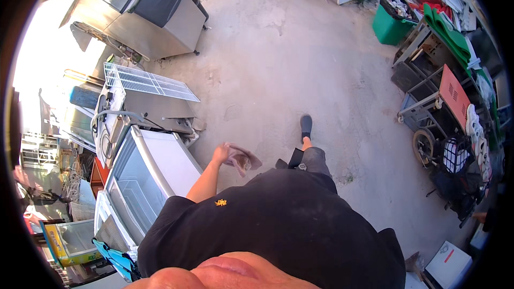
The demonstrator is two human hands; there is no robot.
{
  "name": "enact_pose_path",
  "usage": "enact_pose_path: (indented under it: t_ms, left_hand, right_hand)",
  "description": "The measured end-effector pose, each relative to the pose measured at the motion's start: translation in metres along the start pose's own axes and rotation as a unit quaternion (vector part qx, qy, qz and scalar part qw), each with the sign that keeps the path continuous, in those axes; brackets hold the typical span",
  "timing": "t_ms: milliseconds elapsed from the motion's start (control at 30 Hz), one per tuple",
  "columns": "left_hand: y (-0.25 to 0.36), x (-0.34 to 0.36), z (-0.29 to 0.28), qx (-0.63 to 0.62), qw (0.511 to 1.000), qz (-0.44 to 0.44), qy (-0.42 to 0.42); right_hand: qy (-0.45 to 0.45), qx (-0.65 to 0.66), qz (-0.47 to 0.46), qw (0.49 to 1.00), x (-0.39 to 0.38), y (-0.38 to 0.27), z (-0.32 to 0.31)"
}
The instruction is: The person applies sealant using a caulking gun, removes a glass panel from a refrigerator, cleans the panel, and then washes a cloth in a basin of water.
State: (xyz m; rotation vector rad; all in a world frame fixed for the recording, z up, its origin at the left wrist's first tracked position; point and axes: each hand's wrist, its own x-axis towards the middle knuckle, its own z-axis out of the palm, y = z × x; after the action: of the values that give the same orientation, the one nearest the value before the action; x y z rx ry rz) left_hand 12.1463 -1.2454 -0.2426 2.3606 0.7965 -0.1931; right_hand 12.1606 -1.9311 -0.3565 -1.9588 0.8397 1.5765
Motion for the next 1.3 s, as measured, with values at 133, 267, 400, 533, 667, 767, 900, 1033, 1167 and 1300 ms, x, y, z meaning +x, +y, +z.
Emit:
enact_pose_path:
  t_ms: [133,267,400,533,667,767,900,1033,1167,1300]
  left_hand:
    - [0.016,0.125,-0.01,-0.018,0.994,-0.108,-0.018]
    - [0.039,0.238,-0.031,-0.019,0.986,-0.163,-0.018]
    - [0.074,0.343,-0.095,-0.063,0.975,-0.211,0.039]
    - [0.084,0.471,-0.122,-0.131,0.96,-0.236,0.07]
    - [0.069,0.588,-0.126,-0.074,0.969,-0.228,0.062]
    - [0.075,0.692,-0.135,-0.097,0.968,-0.223,0.064]
    - [0.114,0.852,-0.228,-0.115,0.969,-0.203,0.084]
    - [0.169,1.007,-0.314,-0.201,0.955,-0.16,0.146]
    - [0.209,1.143,-0.371,-0.295,0.925,-0.183,0.151]
    - [0.239,1.284,-0.416,-0.331,0.926,-0.133,0.122]
  right_hand:
    - [0.08,-0.109,-0.061,0.989,0.111,-0.152,-0.086]
    - [-0.059,0.162,-0.142,0.975,0.108,-0.443,-0.224]
    - [0.173,0.045,-0.382,0.907,-0.033,-0.764,-0.288]
    - [0.201,0.024,-0.521,0.829,-0.086,-1.0,-0.34]
    - [0.172,0.066,-0.513,0.838,-0.07,-1.13,-0.334]
    - [0.116,0.077,-0.338,0.931,-0.01,-1.149,-0.315]
    - [-0.005,-0.184,-0.104,0.977,-0.012,-1.177,-0.277]
    - [-0.034,-0.195,-0.039,0.979,0.017,-1.268,-0.282]
    - [-0.034,-0.186,-0.029,0.982,0.055,-1.438,-0.309]
    - [0.039,-0.127,-0.169,0.977,0.077,-1.713,-0.351]
